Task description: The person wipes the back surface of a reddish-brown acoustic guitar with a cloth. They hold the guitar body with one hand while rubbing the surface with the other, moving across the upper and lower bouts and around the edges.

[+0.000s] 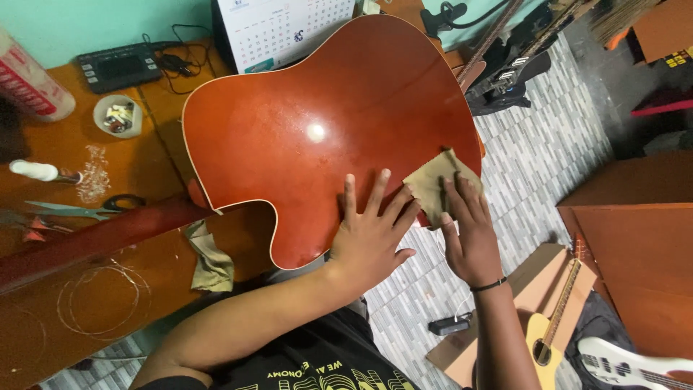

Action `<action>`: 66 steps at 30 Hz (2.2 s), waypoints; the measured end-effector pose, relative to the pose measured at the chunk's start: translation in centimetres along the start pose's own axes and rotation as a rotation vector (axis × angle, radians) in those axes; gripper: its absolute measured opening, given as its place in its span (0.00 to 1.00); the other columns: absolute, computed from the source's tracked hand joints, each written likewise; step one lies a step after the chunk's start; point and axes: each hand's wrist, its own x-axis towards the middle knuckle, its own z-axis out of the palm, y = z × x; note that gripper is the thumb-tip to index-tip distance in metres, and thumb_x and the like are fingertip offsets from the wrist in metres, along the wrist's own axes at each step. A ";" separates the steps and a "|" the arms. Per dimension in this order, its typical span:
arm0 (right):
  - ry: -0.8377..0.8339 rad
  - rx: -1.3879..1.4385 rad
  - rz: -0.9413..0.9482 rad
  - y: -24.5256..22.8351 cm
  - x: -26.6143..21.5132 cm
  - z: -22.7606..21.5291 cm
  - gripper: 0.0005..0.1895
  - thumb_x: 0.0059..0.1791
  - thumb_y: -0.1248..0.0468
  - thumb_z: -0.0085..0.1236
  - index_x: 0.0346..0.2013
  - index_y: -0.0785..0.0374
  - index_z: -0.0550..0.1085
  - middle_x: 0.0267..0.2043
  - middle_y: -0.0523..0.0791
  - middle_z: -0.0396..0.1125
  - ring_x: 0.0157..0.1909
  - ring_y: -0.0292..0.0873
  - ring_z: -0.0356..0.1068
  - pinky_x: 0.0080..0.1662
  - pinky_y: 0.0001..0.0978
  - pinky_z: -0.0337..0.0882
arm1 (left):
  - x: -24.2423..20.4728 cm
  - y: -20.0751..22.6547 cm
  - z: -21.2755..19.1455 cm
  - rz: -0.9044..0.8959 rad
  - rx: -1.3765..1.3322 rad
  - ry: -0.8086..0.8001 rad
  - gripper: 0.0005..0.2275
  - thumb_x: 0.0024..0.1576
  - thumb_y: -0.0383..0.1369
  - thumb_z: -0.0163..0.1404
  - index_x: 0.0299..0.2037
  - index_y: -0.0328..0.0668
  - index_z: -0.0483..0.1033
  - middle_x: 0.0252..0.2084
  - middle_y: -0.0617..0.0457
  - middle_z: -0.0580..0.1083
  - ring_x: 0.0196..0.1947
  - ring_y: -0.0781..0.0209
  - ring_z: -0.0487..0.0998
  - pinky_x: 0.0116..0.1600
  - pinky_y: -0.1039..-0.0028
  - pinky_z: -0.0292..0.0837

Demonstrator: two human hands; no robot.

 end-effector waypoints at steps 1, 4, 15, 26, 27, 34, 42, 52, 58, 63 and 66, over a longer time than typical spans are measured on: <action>-0.003 -0.003 0.003 0.3 -0.2 -0.1 0.30 0.59 0.50 0.34 0.77 0.48 0.56 0.76 0.52 0.51 0.76 0.62 0.47 0.73 0.58 0.45 | 0.1 0.0 -0.2 0.001 -0.005 -0.001 0.34 0.56 0.59 0.47 0.71 0.57 0.61 0.75 0.53 0.56 0.79 0.38 0.40 0.70 0.20 0.30; 0.073 -0.030 0.050 1.1 -1.1 -0.3 0.27 0.59 0.51 0.35 0.73 0.49 0.62 0.74 0.53 0.56 0.74 0.62 0.53 0.70 0.59 0.52 | 0.0 0.0 -0.4 -0.003 -0.026 -0.046 0.34 0.56 0.60 0.47 0.70 0.57 0.62 0.75 0.53 0.56 0.78 0.34 0.39 0.67 0.17 0.29; 0.195 0.034 -0.421 3.1 3.0 -1.0 0.14 0.52 0.63 0.59 0.52 0.55 0.81 0.56 0.49 0.72 0.64 0.57 0.70 0.64 0.48 0.69 | 1.2 1.4 0.3 0.079 0.027 -0.083 0.31 0.57 0.61 0.44 0.71 0.71 0.58 0.76 0.52 0.53 0.78 0.30 0.36 0.68 0.19 0.26; -0.160 -0.236 -0.469 1.7 5.0 1.1 0.29 0.56 0.46 0.43 0.72 0.47 0.65 0.79 0.53 0.49 0.79 0.61 0.42 0.74 0.57 0.39 | -3.2 -2.7 -5.2 -0.010 -0.103 -0.058 0.32 0.48 0.52 0.60 0.65 0.61 0.67 0.75 0.42 0.55 0.76 0.28 0.42 0.63 0.13 0.32; -0.191 -0.233 -0.443 1.8 5.1 1.1 0.30 0.54 0.44 0.46 0.70 0.48 0.66 0.78 0.55 0.49 0.79 0.63 0.42 0.74 0.60 0.39 | -4.3 -3.4 -5.9 -0.061 -0.139 0.027 0.29 0.49 0.49 0.60 0.61 0.51 0.73 0.74 0.40 0.57 0.75 0.27 0.47 0.59 0.10 0.34; -0.265 -0.153 -0.059 -1.2 8.3 2.1 0.39 0.56 0.43 0.35 0.79 0.47 0.42 0.83 0.50 0.24 0.82 0.58 0.19 0.73 0.57 0.24 | -10.8 -7.6 -3.3 -0.331 0.030 0.416 0.43 0.43 0.69 0.62 0.60 0.46 0.69 0.57 0.45 0.68 0.62 0.45 0.70 0.71 0.33 0.45; -0.290 -0.042 -0.637 -5.1 8.3 3.1 0.40 0.55 0.37 0.37 0.75 0.55 0.55 0.82 0.54 0.40 0.83 0.57 0.33 0.74 0.61 0.27 | -12.1 -8.3 0.0 -0.155 -0.187 0.661 0.30 0.51 0.44 0.72 0.55 0.46 0.65 0.54 0.43 0.66 0.50 0.47 0.73 0.55 0.56 0.72; -0.155 -0.295 -0.745 -12.4 6.0 7.2 0.45 0.53 0.30 0.30 0.79 0.49 0.47 0.82 0.59 0.31 0.81 0.73 0.29 0.73 0.73 0.34 | -12.0 -7.2 1.7 -0.284 -0.311 0.819 0.22 0.48 0.43 0.69 0.41 0.46 0.67 0.51 0.48 0.65 0.49 0.52 0.69 0.60 0.53 0.70; -0.257 -0.147 -0.342 -4.2 8.4 4.5 0.39 0.58 0.43 0.28 0.79 0.54 0.35 0.83 0.44 0.24 0.83 0.48 0.20 0.75 0.52 0.21 | -11.9 -7.5 2.3 -0.246 -0.372 0.844 0.20 0.45 0.39 0.70 0.33 0.43 0.67 0.47 0.46 0.64 0.50 0.54 0.70 0.65 0.49 0.69; -0.207 -0.103 -0.095 -3.2 9.9 4.7 0.36 0.59 0.46 0.18 0.78 0.58 0.35 0.82 0.54 0.23 0.82 0.54 0.17 0.73 0.54 0.17 | -11.8 -7.4 2.1 -0.179 -0.365 0.882 0.27 0.47 0.33 0.70 0.44 0.47 0.58 0.49 0.45 0.62 0.47 0.53 0.73 0.67 0.46 0.68; -0.203 -0.302 -0.475 -10.4 4.9 7.7 0.32 0.60 0.48 0.25 0.79 0.53 0.46 0.83 0.53 0.27 0.82 0.62 0.21 0.74 0.65 0.26 | -11.8 -7.4 2.2 -0.183 -0.385 0.880 0.22 0.49 0.36 0.70 0.38 0.46 0.62 0.47 0.46 0.64 0.46 0.53 0.75 0.68 0.46 0.64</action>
